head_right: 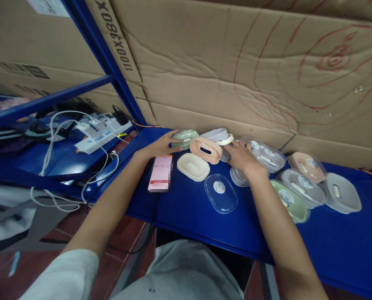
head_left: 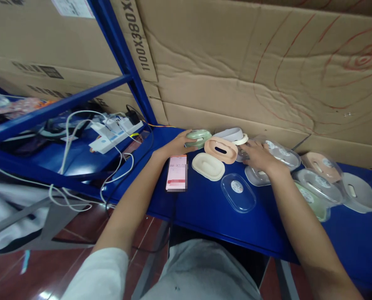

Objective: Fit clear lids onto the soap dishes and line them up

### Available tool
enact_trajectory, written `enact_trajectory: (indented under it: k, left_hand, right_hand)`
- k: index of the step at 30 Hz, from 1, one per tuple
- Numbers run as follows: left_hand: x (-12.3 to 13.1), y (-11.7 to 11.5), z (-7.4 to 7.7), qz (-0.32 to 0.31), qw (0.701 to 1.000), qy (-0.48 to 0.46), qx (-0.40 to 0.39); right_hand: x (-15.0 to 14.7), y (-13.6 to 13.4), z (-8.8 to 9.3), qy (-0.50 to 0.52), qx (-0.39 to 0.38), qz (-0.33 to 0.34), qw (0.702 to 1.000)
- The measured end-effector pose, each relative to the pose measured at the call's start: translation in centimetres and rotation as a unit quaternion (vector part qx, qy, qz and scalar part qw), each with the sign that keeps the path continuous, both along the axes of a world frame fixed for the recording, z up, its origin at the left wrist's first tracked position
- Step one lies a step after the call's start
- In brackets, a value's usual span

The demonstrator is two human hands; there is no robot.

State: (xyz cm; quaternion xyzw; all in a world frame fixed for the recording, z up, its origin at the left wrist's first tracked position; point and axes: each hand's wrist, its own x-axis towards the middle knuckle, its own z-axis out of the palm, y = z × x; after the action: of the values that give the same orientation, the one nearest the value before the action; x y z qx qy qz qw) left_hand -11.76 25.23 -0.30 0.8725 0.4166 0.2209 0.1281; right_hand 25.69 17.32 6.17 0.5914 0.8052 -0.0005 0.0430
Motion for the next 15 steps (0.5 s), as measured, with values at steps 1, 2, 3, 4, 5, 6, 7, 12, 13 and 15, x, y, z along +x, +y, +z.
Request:
enact_trajectory:
  k: [1,2,3,4,5,6,7,12,13,15]
  left_hand:
    - [0.0,0.0,-0.2,0.000,1.000,0.005,0.000]
    - [0.1,0.1,-0.4,0.000,1.000,0.010,0.000]
    - [0.1,0.1,-0.5,0.002,1.000,0.014,0.001]
    - [0.2,0.2,-0.7,0.005,1.000,0.016,0.003]
    - [0.3,0.2,-0.8,0.007,1.000,0.018,0.005]
    - [0.3,0.3,-0.9,0.008,1.000,0.020,0.007]
    - [0.4,0.4,-1.0,0.009,1.000,0.020,0.009]
    - [0.8,0.3,-1.3,0.013,1.000,0.019,0.017]
    - [0.9,0.2,-1.3,0.014,1.000,0.018,0.018]
    - [1.1,0.2,-1.3,0.014,1.000,0.016,0.018]
  right_hand:
    - [0.0,0.1,0.0,0.007,0.009,0.012,1.000]
    - [0.0,0.2,0.0,0.017,0.015,0.025,0.999]
    - [0.1,0.2,0.0,0.026,0.019,0.033,0.999]
    - [0.2,0.3,-0.1,0.033,0.019,0.036,0.999]
    - [0.3,0.4,-0.2,0.038,0.018,0.035,0.999]
    - [0.4,0.5,-0.4,0.041,0.018,0.031,0.998]
    - [0.4,0.5,-0.7,0.043,0.020,0.028,0.998]
    - [0.6,0.8,-1.1,0.054,0.030,0.043,0.997]
    - [0.6,0.8,-1.0,0.061,0.028,0.050,0.997]
    - [0.6,0.8,-0.7,0.073,0.021,0.061,0.995]
